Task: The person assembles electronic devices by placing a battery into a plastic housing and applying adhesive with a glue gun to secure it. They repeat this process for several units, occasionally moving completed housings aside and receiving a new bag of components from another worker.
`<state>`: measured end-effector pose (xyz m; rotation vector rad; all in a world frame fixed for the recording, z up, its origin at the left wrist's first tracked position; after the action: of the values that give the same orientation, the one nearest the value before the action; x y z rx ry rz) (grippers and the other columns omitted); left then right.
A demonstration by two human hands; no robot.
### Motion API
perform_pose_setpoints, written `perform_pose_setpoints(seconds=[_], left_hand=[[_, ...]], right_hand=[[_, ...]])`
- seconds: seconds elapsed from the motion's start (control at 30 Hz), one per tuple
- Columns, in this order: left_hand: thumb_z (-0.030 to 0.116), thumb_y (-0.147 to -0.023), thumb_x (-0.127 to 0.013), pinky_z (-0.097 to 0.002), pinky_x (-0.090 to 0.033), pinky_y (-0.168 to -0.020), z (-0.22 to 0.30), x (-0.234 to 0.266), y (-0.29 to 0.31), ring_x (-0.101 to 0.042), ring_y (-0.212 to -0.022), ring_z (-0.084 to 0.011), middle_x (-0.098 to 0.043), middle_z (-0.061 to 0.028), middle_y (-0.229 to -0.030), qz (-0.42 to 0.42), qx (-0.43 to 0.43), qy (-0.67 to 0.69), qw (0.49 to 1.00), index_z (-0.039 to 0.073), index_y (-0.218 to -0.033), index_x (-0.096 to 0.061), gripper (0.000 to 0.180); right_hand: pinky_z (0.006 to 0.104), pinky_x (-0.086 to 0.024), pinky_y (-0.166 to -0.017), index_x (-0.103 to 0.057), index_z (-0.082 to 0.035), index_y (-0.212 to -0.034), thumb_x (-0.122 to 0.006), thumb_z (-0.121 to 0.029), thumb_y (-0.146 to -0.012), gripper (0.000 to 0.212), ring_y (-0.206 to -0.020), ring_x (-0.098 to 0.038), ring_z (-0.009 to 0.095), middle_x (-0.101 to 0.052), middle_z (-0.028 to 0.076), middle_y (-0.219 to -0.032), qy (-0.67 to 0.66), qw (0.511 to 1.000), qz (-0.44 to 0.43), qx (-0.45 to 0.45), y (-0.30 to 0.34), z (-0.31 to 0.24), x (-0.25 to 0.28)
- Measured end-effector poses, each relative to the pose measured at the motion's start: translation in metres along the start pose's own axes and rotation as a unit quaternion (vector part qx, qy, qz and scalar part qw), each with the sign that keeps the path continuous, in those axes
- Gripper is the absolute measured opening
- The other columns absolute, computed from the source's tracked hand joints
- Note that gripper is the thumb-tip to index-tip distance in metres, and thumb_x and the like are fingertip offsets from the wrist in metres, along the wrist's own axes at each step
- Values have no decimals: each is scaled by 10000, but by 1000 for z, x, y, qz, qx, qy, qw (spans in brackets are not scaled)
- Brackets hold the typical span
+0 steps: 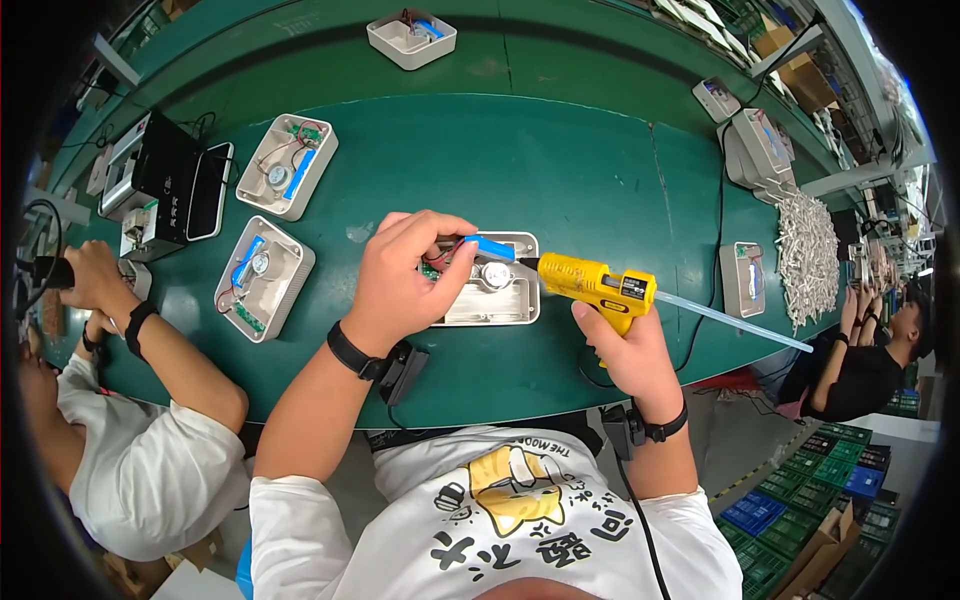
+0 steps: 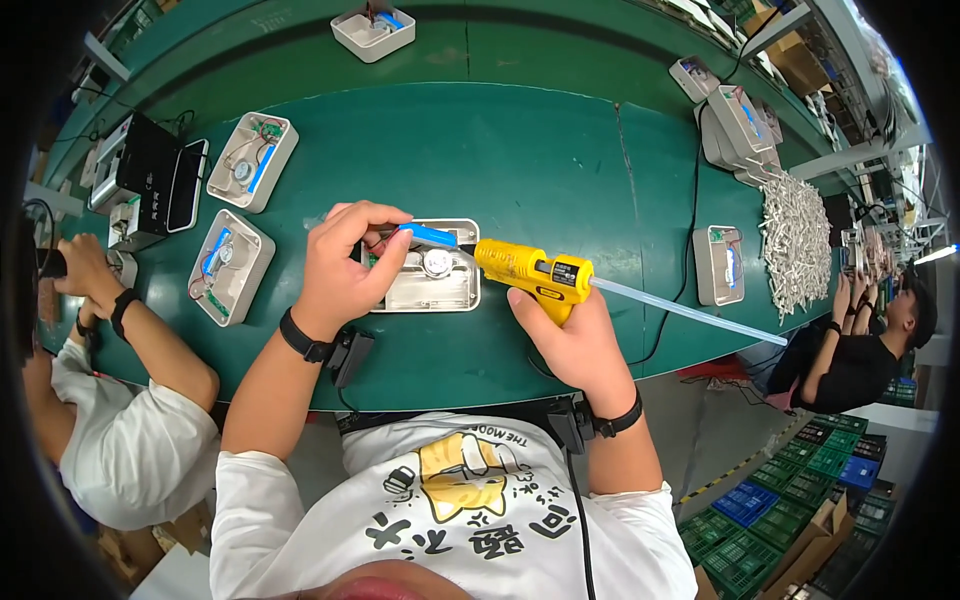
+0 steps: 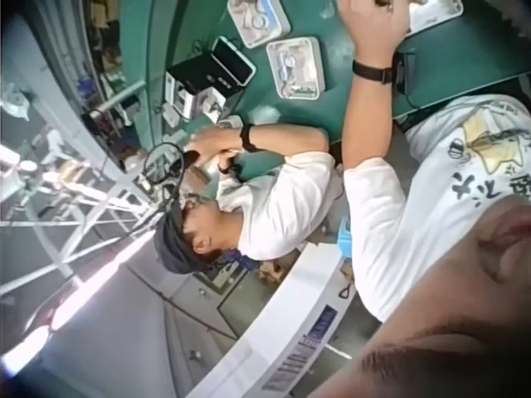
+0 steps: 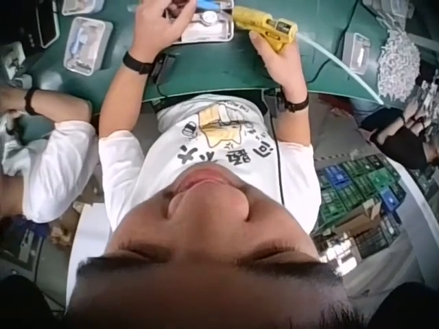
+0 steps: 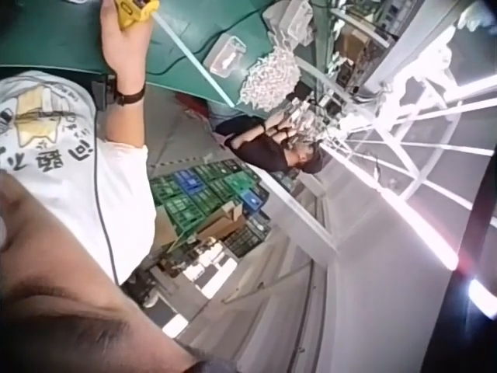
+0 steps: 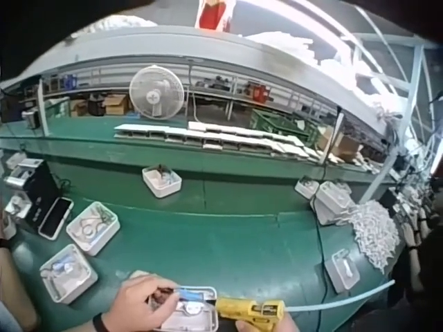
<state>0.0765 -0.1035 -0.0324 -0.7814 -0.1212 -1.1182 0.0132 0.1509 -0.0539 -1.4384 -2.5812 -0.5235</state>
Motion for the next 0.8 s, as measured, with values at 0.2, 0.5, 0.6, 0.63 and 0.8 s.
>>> perform_pose_setpoints(seconds=[0.2, 0.5, 0.6, 0.63, 0.8], left_hand=[[66, -875, -833, -327, -498, -812, -2, 3, -2, -645, -674, -151, -729, -33, -803, 11, 10, 1, 1000, 60, -986, -756, 135], [79, -881, -840, -335, -538, -794, -7, 6, -9, -696, -844, -206, -761, -87, -1040, -49, 40, -39, 997, 39, -965, -754, 127], [70, -889, -835, -333, -544, -822, -25, -3, -4, -702, -924, -206, -764, -95, -1101, -76, 135, 25, 988, 36, -980, -767, 119], [72, -901, -826, -336, -545, -841, -34, -7, -3, -703, -961, -213, -765, -98, -1109, -75, 180, 64, 979, 38, -998, -771, 117], [156, -917, -810, -402, -511, -887, -41, -11, -6, -675, -1058, -269, -765, -69, -1040, -101, 167, 40, 980, 89, -1032, -788, 135]], right_hand=[[216, -472, -548, -682, -25, -1307, -752, -236, -1011, 370, -676, -582, 37, -737, 7, -913, -22, 1000, -5, 6, -4, 3, 5], [229, -475, -548, -692, -15, -1286, -750, -244, -1012, 362, -674, -589, 45, -757, 22, -938, 0, 1000, -14, -2, -14, -6, 2], [237, -481, -558, -698, -8, -1265, -756, -234, -1008, 347, -678, -598, 57, -757, 23, -947, 11, 1000, -22, -8, -17, -5, 0], [241, -489, -574, -700, -6, -1255, -757, -224, -1008, 335, -692, -607, 62, -753, 23, -948, 10, 1000, -20, 9, -20, -7, 0], [251, -517, -648, -702, 3, -1223, -762, -180, -1002, 293, -756, -636, 76, -733, 20, -961, 60, 996, -2, 72, -25, -15, 0]])
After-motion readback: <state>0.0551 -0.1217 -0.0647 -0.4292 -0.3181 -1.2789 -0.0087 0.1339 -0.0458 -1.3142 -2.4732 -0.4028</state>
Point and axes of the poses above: each hand's wrist, its own y-axis away from the middle knuckle, its own x-axis out of the back of the hand, z = x × y, the point moved 9 cm from there along -y, towards the middle knuckle
